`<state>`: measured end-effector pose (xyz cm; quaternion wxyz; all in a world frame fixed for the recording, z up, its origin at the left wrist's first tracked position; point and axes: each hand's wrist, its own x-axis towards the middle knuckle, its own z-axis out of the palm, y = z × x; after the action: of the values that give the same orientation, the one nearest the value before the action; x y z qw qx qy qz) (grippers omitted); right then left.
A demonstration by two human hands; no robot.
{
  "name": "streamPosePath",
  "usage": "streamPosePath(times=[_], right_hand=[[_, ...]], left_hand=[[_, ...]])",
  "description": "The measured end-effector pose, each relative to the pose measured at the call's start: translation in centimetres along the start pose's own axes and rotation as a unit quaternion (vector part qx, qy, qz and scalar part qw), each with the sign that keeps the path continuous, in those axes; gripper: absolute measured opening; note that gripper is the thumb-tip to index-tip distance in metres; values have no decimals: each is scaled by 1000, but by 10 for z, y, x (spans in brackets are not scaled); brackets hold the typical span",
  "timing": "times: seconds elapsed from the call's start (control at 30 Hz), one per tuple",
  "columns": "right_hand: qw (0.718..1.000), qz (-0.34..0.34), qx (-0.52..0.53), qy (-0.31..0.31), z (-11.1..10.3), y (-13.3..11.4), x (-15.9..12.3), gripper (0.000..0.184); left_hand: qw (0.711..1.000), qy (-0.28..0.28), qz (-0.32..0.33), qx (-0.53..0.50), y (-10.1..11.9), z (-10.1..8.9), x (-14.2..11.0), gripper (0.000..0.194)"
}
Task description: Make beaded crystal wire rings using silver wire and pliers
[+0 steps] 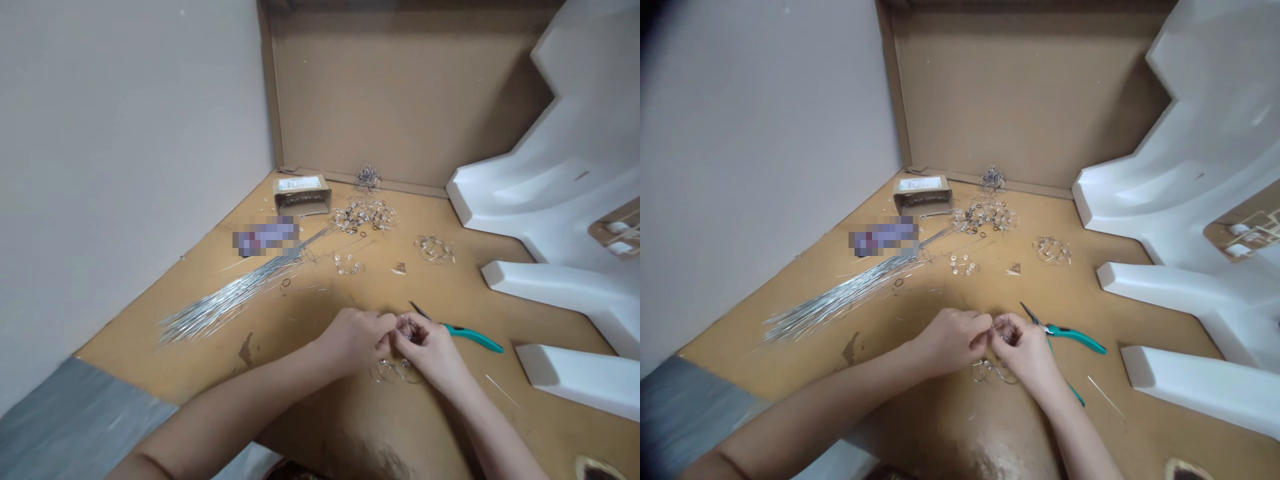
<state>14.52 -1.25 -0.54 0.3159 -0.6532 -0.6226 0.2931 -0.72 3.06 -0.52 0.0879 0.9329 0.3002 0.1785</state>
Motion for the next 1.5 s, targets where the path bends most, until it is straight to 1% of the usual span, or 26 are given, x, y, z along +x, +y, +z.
streamPosePath(times=[0.17,0.23,0.33,0.43,0.67,0.93,1.03,1.13,1.2,1.3,1.4,1.5], right_hand=[[994,-64,-79,37,1,0,-1,12],[991,-78,-102,45,1,0,-2,12],[990,-78,-111,49,1,0,-2,11],[990,-81,-106,39,0,-1,-2,10],[988,-92,-122,-13,-4,-5,-4,9],[989,-82,-121,-12,-5,-6,-4,9],[987,-82,-134,-11,-1,-4,-5,9],[982,-83,-170,1,4,-2,-5,9],[978,-91,-187,6,6,-2,-6,11],[978,-97,-184,1,3,-4,-6,12],[983,-88,-158,-20,-4,-4,-5,12],[989,-85,-118,-40,-10,-1,-3,12]], left_hand=[[1000,-11,-2,12,0,2,-1,7],[1000,-13,-2,13,0,1,-1,6],[1000,-14,0,8,0,1,0,5],[1000,-13,-3,-1,1,-1,0,5],[1000,-19,0,1,1,-1,0,6],[999,-25,-18,7,1,-2,-1,14],[999,-25,-10,24,1,-1,-2,11],[999,-29,11,27,1,1,-2,9],[999,-34,21,20,0,0,-2,8],[999,-39,21,7,-2,-2,-1,6],[999,-28,-5,-30,-6,-6,0,6],[993,-25,-43,-109,-10,-10,1,8]])
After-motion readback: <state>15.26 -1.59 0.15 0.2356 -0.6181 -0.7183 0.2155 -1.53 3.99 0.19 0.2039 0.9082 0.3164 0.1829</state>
